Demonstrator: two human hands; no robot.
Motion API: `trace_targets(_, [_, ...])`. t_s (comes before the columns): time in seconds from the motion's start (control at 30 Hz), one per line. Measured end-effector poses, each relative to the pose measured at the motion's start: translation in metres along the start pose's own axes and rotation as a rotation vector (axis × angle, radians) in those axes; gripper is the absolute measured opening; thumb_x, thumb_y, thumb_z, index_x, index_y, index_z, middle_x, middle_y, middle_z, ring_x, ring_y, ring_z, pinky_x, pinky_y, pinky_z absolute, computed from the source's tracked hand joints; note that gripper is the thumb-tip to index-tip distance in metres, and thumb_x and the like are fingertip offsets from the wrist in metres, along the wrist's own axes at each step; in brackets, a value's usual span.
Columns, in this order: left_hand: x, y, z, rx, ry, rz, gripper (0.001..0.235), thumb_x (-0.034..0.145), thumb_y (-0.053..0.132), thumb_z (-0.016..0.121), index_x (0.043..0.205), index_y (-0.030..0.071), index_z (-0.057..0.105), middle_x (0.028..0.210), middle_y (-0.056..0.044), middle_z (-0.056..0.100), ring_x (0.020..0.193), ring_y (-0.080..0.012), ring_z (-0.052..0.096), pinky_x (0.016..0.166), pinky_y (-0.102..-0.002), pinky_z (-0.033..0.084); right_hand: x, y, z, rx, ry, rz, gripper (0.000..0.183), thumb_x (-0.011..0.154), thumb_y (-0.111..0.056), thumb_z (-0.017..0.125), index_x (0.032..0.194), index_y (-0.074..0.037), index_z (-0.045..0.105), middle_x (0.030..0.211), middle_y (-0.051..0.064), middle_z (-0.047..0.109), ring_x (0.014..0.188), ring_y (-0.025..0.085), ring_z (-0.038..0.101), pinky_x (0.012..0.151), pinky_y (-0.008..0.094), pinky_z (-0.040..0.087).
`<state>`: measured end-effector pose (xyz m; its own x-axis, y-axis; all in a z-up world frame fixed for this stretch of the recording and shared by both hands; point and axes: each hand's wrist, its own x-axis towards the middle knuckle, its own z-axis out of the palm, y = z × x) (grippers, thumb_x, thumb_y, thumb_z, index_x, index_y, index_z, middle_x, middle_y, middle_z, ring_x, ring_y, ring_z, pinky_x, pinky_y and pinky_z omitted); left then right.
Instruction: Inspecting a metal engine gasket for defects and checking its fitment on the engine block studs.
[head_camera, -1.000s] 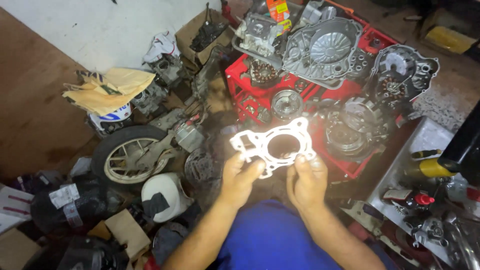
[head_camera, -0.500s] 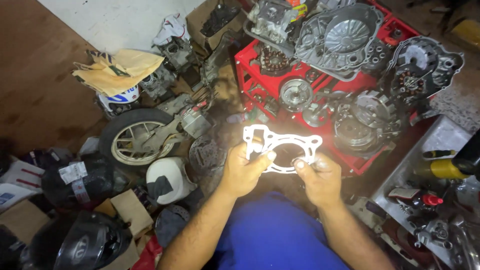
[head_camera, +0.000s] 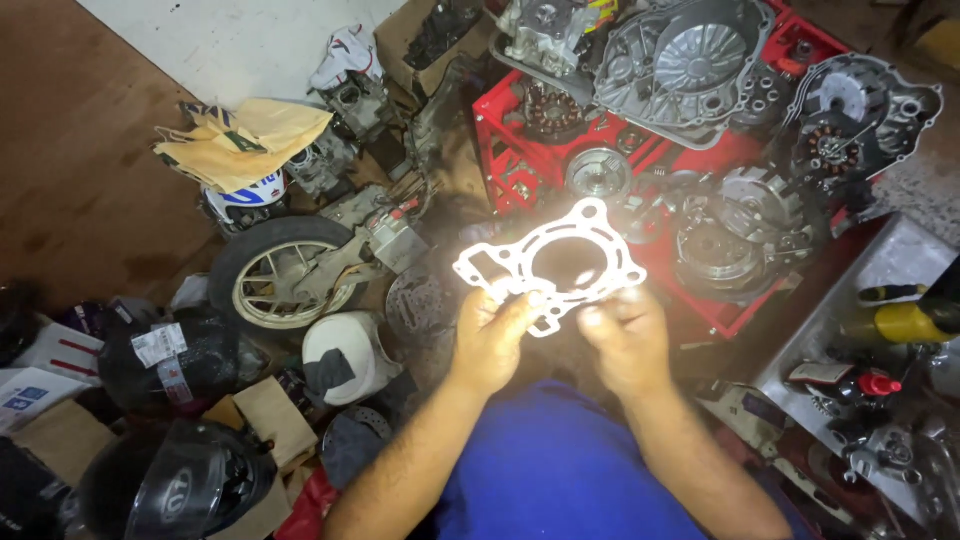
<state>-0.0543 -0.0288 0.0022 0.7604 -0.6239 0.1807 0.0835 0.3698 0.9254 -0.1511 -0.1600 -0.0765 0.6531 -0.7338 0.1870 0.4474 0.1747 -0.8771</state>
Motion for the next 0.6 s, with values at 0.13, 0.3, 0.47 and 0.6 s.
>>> trace_targets(0.13, [-0.011, -0.009, 0.002, -0.048, -0.001, -0.035, 0.019, 0.100, 0.010, 0.058, 0.089, 0.002, 0.071, 0.067, 0.000, 0.056, 0.068, -0.0059, 0.045, 0.066, -0.022, 0.047, -0.011, 0.007, 0.002, -0.184, -0.052, 0.032, 0.030, 0.079, 0.006, 0.076, 0.108, 0.002, 0.071, 0.090, 0.012, 0.075, 0.084, 0.014, 0.067, 0.074, 0.036, 0.059])
trace_targets(0.3, [-0.006, 0.010, 0.005, 0.088, 0.041, 0.189, 0.022, 0.101, 0.011, 0.058, 0.086, 0.001, 0.070, 0.069, -0.006, 0.060, 0.069, -0.0117, 0.050, 0.066, -0.027, 0.048, -0.002, -0.030, 0.032, -0.401, -0.199, -0.074, 0.014, 0.081, 0.008, 0.075, 0.094, 0.001, 0.074, 0.076, 0.010, 0.074, 0.077, 0.009, 0.061, 0.065, 0.037, 0.059])
trace_targets(0.47, [-0.011, 0.016, 0.001, 0.070, 0.035, 0.189, 0.021, 0.101, 0.007, 0.057, 0.083, 0.000, 0.067, 0.069, -0.006, 0.056, 0.067, -0.0126, 0.049, 0.062, -0.029, 0.051, -0.006, -0.027, 0.031, -0.305, -0.215, -0.075, 0.020, 0.079, 0.009, 0.077, 0.098, 0.002, 0.074, 0.079, 0.010, 0.074, 0.079, 0.010, 0.062, 0.070, 0.037, 0.060])
trace_targets(0.6, [-0.007, 0.020, 0.000, 0.067, 0.031, 0.225, 0.020, 0.101, 0.006, 0.057, 0.084, 0.000, 0.066, 0.068, -0.008, 0.056, 0.066, -0.0138, 0.051, 0.062, -0.030, 0.053, -0.006, -0.030, 0.039, -0.368, -0.239, -0.075, 0.016, 0.081, 0.008, 0.076, 0.095, 0.002, 0.074, 0.076, 0.007, 0.073, 0.080, 0.008, 0.058, 0.067, 0.037, 0.058])
